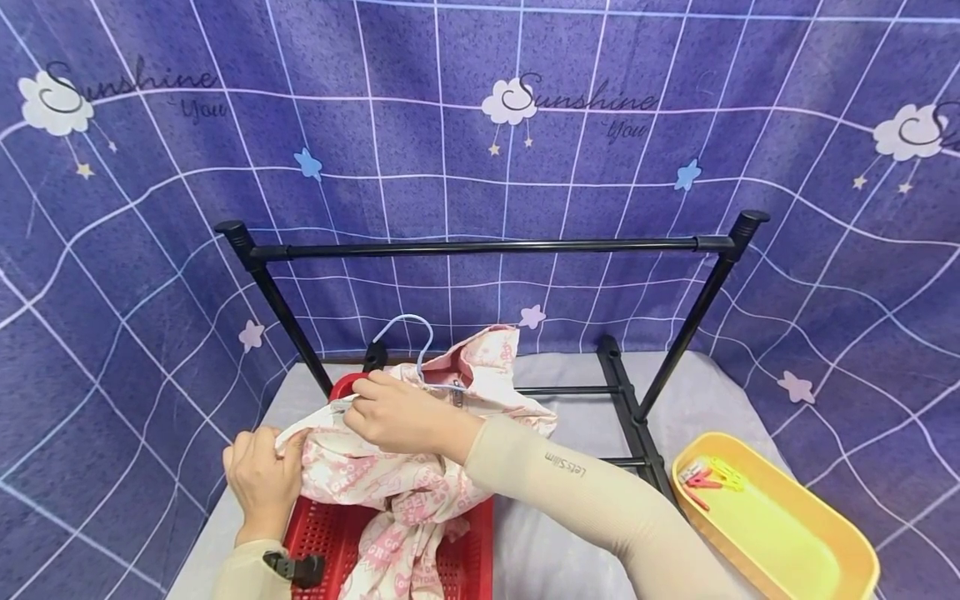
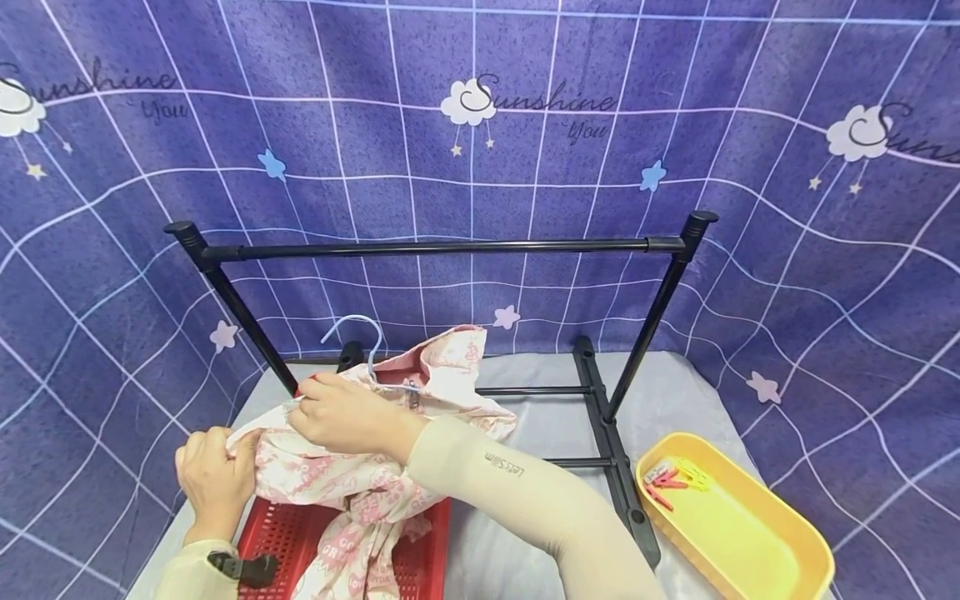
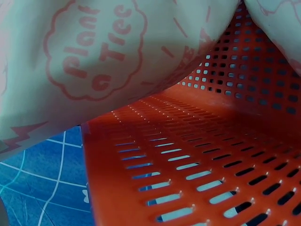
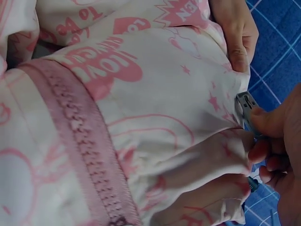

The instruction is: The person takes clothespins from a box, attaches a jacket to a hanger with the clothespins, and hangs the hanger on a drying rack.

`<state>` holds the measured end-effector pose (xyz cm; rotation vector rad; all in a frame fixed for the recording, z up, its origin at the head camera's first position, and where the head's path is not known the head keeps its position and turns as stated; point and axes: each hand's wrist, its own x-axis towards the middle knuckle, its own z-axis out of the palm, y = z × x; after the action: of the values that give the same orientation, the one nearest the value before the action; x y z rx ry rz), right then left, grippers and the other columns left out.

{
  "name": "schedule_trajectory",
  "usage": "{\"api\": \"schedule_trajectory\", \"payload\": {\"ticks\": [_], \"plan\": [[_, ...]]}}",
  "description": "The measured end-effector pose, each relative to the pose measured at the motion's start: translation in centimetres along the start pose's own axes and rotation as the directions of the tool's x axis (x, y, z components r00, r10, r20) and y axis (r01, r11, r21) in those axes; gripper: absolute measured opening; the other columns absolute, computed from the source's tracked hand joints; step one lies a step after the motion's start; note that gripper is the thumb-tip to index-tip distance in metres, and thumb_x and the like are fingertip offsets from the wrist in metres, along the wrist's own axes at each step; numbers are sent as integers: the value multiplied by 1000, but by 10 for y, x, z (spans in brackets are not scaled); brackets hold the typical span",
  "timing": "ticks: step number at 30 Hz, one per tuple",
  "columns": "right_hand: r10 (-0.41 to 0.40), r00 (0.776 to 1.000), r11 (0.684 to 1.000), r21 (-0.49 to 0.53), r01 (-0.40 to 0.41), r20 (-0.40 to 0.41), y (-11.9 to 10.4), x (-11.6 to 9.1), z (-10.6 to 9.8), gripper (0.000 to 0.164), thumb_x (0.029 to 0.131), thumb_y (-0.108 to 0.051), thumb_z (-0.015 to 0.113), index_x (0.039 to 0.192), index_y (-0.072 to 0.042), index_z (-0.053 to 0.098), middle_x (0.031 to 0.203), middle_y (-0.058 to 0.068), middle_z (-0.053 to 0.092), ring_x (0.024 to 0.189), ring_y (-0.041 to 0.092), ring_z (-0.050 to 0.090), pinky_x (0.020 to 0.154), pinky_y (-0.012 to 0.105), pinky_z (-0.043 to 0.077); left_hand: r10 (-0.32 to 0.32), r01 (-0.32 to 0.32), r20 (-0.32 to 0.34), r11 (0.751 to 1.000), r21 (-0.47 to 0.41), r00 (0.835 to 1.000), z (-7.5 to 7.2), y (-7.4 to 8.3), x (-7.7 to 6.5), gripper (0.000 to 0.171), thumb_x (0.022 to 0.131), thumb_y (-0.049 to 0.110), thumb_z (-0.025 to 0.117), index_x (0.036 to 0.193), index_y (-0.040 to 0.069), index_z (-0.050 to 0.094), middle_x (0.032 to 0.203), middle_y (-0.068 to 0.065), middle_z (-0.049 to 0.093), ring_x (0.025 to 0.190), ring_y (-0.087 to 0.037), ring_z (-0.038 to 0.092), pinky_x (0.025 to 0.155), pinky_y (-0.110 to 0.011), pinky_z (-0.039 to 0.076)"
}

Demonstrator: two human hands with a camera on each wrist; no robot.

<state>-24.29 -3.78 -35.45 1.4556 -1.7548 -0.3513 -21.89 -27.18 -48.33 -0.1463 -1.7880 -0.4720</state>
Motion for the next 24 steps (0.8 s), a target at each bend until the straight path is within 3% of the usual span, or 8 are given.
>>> {"api": "schedule_trajectory", "payload": {"ticks": [6,13,24], "plan": [[-17,999,999,-31,18,42,1,6,-5,22,98,-14,45,85,-21,61,78,-10,63,83,14,52,80,29,37,8,-8,1,1000,5,1000,1,0,0,66,93,59,53,73,-4,49,64,-21,43,60,-43,40,61,-52,24],[-18,996,999,-36,21,83,2,12,-8,18,96,-18,48,88,-22,64,84,-11,66,92,15,56,87,30,38,13,-13,-8,1000,-1,1000,2,0,0,66,92,59,54,72,-4,49,63,-21,43,59,-43,40,60,-53,24],[-19,997,999,45,16,75,3,11,-2,16,89,-18,51,98,-20,64,99,-8,67,102,17,56,95,31,37,7,-7,-6,1000,-4,1000,2,0,-1,67,93,60,53,72,-3,49,63,-21,44,60,-42,40,61,-52,23]]}}
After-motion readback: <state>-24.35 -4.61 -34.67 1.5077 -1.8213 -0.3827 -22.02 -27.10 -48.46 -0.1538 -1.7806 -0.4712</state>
